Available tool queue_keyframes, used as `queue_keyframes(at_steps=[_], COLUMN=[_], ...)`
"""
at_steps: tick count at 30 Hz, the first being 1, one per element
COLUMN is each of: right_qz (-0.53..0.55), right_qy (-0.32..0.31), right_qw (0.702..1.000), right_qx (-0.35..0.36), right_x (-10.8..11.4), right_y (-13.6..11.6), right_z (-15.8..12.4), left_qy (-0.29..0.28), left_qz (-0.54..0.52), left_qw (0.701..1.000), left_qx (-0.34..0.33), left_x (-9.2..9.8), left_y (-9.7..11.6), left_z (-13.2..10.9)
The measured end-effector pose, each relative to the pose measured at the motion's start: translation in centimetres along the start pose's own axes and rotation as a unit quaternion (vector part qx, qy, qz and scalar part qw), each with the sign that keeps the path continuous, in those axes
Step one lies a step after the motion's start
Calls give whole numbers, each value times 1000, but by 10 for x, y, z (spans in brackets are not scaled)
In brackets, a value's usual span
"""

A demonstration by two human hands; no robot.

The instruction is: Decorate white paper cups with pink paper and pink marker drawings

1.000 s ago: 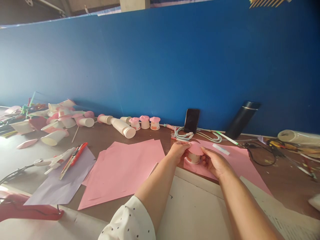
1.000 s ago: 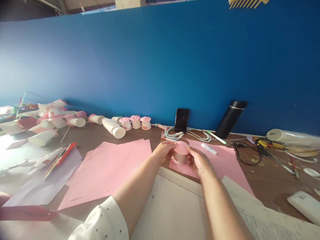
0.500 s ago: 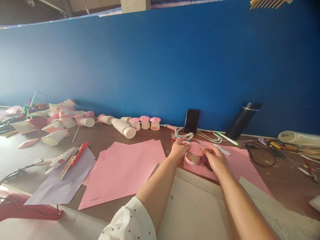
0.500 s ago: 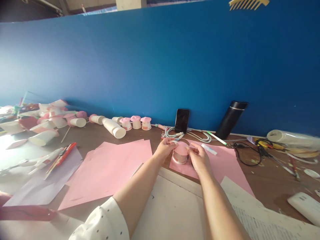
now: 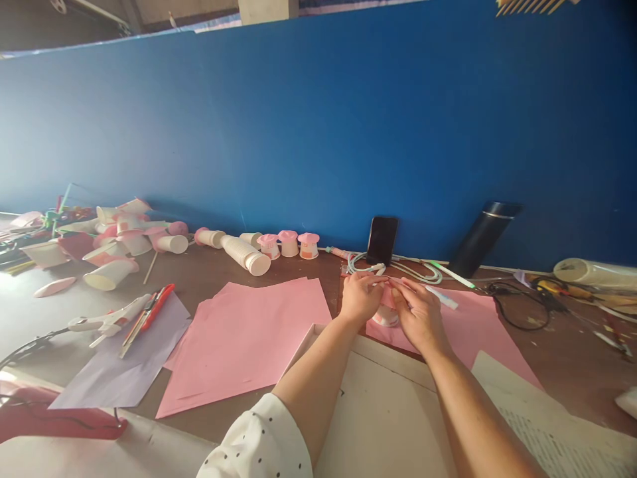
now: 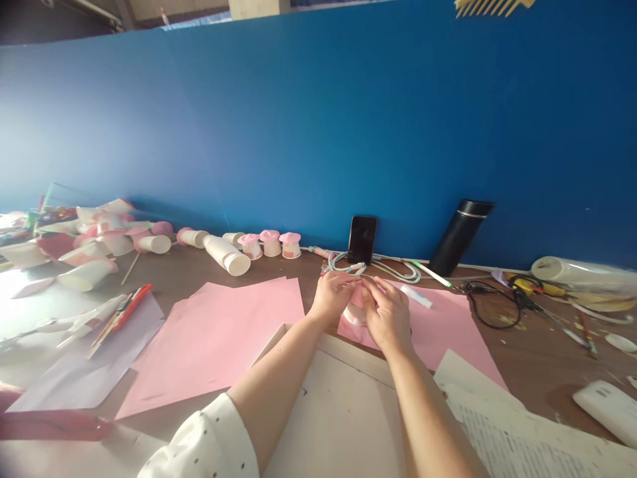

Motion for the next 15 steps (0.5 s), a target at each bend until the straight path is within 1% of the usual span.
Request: queue_keyframes(at_steps=[1, 3, 6, 11, 15], right_qz=[-10, -24, -36, -52, -47], right_qy=[-4, -8, -13, -22, -22], right_qw=[1000, 1000, 999, 998, 998], right_qx=[-2, -10, -14, -16, -20], right_x=[-1, -1, 0, 0, 1], right_y=[2, 4, 3, 1, -1], right_z=[-1, -2, -2, -2, -2], left_qy=[6, 5, 3, 10, 6], left_qz=[32, 78, 107, 128, 134], left_qw=[999, 994, 991, 986, 985], left_qx=[-34, -71, -84, -109, -107], left_x=[-1, -3, -4, -3, -3], left_y=[2, 1, -1, 1, 1], left_z=[-1, -2, -2, -3, -3])
Point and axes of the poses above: each hand's wrist, its own z-axis towards the middle knuckle, its own x-axis out of the back of the hand, y = z × x, the point moved 5 cm from there along z, towards the middle knuckle, and after that the axes turned 5 degrees about y, right-handed, at the moved point
